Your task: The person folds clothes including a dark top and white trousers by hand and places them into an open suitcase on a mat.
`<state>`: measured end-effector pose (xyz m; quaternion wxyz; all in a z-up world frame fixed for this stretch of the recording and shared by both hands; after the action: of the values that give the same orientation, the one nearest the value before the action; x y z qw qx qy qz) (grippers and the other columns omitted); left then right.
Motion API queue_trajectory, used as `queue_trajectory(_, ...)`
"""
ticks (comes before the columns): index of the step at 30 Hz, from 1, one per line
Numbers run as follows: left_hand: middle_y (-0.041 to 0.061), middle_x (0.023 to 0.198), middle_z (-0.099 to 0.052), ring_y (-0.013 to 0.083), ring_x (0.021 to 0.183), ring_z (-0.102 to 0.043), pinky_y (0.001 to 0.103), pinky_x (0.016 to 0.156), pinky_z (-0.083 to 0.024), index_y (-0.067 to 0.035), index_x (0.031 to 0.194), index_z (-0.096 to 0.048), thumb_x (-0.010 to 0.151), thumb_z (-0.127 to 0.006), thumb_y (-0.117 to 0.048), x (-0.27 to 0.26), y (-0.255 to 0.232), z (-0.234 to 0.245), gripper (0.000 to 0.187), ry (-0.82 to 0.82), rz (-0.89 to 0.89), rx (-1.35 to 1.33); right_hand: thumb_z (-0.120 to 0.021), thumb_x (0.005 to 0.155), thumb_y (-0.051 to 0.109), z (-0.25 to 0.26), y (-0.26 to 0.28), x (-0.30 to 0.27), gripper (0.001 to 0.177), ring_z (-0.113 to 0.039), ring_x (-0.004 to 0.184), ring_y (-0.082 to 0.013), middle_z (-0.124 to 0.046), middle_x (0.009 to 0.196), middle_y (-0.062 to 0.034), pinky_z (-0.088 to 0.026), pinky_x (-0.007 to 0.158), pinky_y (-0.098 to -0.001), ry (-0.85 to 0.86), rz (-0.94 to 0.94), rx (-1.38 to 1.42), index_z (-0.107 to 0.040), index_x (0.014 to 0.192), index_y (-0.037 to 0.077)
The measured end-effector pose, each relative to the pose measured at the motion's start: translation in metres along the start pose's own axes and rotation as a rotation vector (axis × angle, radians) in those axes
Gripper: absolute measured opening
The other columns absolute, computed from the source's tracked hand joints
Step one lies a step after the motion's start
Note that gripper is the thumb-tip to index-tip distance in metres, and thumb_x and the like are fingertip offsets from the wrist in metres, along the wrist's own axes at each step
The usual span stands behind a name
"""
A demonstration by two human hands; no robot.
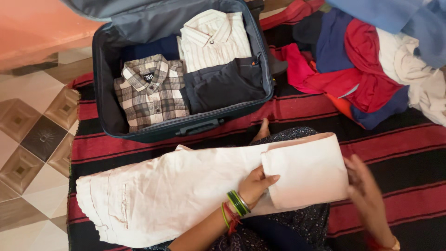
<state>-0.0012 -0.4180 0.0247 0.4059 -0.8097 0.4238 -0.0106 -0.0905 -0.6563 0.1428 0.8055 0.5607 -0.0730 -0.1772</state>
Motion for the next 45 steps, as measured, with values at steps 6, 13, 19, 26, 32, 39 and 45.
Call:
queue_trajectory(6,0.007,0.132,-0.065,0.015,0.118,-0.064,0.034,0.105,-0.054,0.0,0.146,-0.051,0.096,-0.072,-0.014,0.008,-0.033,-0.07,0.055,0.209,-0.118,-0.019,-0.05,0.096,0.013,-0.005,-0.031,-0.027,0.027,-0.067,0.098,-0.0271,-0.069,0.11,-0.011,-0.056,0.086,-0.043,-0.194,0.457,-0.307,-0.059,0.118,0.0)
queue_trajectory(13,0.007,0.109,-0.07,0.0128,0.103,-0.067,0.03,0.092,-0.056,0.006,0.13,-0.06,0.098,-0.076,-0.019,0.044,-0.034,-0.151,0.043,0.328,-0.23,0.244,-0.075,0.071,0.02,-0.102,-0.008,-0.074,0.034,-0.065,0.1,-0.0299,-0.066,0.112,-0.0095,-0.053,0.079,-0.0408,0.079,1.157,-0.45,-0.059,0.1,0.01)
queue_trajectory(19,0.009,0.105,-0.072,0.0136,0.096,-0.068,0.031,0.093,-0.057,0.005,0.124,-0.061,0.095,-0.078,-0.022,0.014,-0.028,-0.167,0.042,0.227,-0.31,0.433,-0.069,0.074,0.021,-0.098,0.04,0.0,0.066,-0.045,0.132,-0.0318,-0.048,0.141,-0.0167,-0.039,0.104,-0.0466,-0.174,0.635,-0.8,-0.045,0.132,0.0)
queue_trajectory(26,0.014,0.121,-0.068,0.021,0.114,-0.066,0.034,0.099,-0.055,0.007,0.132,-0.059,0.09,-0.07,-0.006,-0.009,-0.035,-0.125,0.046,0.14,-0.355,0.311,-0.059,0.093,0.016,-0.088,0.035,0.022,0.083,-0.025,0.156,-0.0274,-0.024,0.17,-0.0149,-0.036,0.113,-0.041,-0.006,0.169,0.209,-0.016,0.162,0.004)
queue_trajectory(32,0.013,0.116,-0.073,0.0199,0.101,-0.071,0.033,0.092,-0.059,0.006,0.133,-0.058,0.082,-0.07,-0.002,-0.005,-0.036,-0.037,0.053,-0.072,-0.101,0.022,-0.062,0.09,0.021,-0.086,-0.001,0.04,0.073,-0.037,0.146,-0.0308,-0.038,0.158,-0.0154,-0.037,0.114,-0.0441,0.096,0.51,-0.396,-0.032,0.154,0.004)
queue_trajectory(39,0.009,0.121,-0.071,0.0164,0.106,-0.068,0.031,0.096,-0.056,0.003,0.136,-0.056,0.088,-0.072,-0.006,0.023,-0.023,-0.006,0.051,-0.081,-0.098,0.001,-0.062,0.09,0.021,-0.073,-0.049,0.048,0.067,-0.041,0.142,-0.0311,-0.042,0.154,-0.0152,-0.039,0.112,-0.0441,0.098,0.391,-0.372,-0.036,0.15,0.004)
queue_trajectory(45,0.011,0.116,-0.07,0.0146,0.098,-0.068,0.031,0.087,-0.057,-0.003,0.137,-0.053,0.089,-0.075,-0.005,0.039,-0.006,-0.017,0.053,-0.051,-0.079,0.262,-0.062,0.09,0.02,-0.059,-0.068,0.055,0.063,-0.045,0.138,-0.0313,-0.046,0.15,-0.015,-0.041,0.11,-0.044,0.095,0.342,-0.356,-0.04,0.147,0.004)
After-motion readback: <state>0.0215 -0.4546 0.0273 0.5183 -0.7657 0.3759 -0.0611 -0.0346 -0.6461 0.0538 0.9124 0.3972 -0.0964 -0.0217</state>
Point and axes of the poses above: each hand's wrist, its own x-axis towards the middle knuckle, its own z-axis out of the back of the hand, y = z × x, the point moved 4 cm from there along x, towards the middle knuckle
